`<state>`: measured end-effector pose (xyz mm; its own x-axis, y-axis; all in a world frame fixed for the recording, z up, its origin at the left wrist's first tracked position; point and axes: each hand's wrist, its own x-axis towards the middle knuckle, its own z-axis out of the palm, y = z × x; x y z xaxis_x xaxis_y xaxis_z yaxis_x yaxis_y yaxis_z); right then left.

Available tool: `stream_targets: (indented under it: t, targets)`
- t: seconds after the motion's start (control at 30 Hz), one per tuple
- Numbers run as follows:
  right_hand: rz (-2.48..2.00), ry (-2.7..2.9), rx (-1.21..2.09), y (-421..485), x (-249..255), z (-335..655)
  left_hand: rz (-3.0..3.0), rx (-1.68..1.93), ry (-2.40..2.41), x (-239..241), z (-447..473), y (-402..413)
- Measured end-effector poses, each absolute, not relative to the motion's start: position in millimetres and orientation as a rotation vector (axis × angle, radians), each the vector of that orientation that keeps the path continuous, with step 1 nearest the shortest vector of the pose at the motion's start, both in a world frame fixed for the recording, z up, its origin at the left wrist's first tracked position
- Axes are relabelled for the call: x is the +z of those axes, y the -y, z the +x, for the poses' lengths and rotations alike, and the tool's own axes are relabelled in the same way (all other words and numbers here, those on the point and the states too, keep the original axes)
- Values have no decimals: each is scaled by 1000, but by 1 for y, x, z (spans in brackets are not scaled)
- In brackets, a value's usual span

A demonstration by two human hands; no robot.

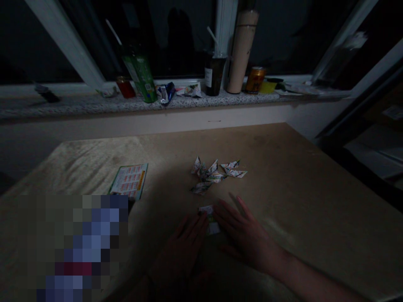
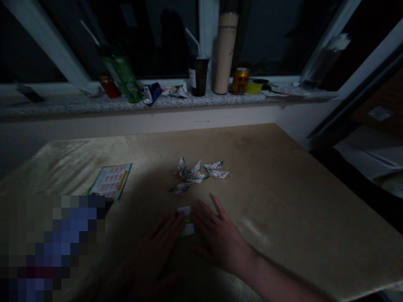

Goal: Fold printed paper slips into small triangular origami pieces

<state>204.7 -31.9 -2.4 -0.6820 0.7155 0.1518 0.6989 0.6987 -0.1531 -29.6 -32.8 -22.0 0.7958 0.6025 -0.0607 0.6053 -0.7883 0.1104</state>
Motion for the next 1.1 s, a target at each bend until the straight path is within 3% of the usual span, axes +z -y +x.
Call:
stream_targets:
  t: [0.57,1.1]
  targets:
    - [-990,2689,93,41,6,209,2931,45,-980,-21,-31,35]
    - [-921,2458,48,47,-16,204,2837,-34,-976,-20,-29,34]
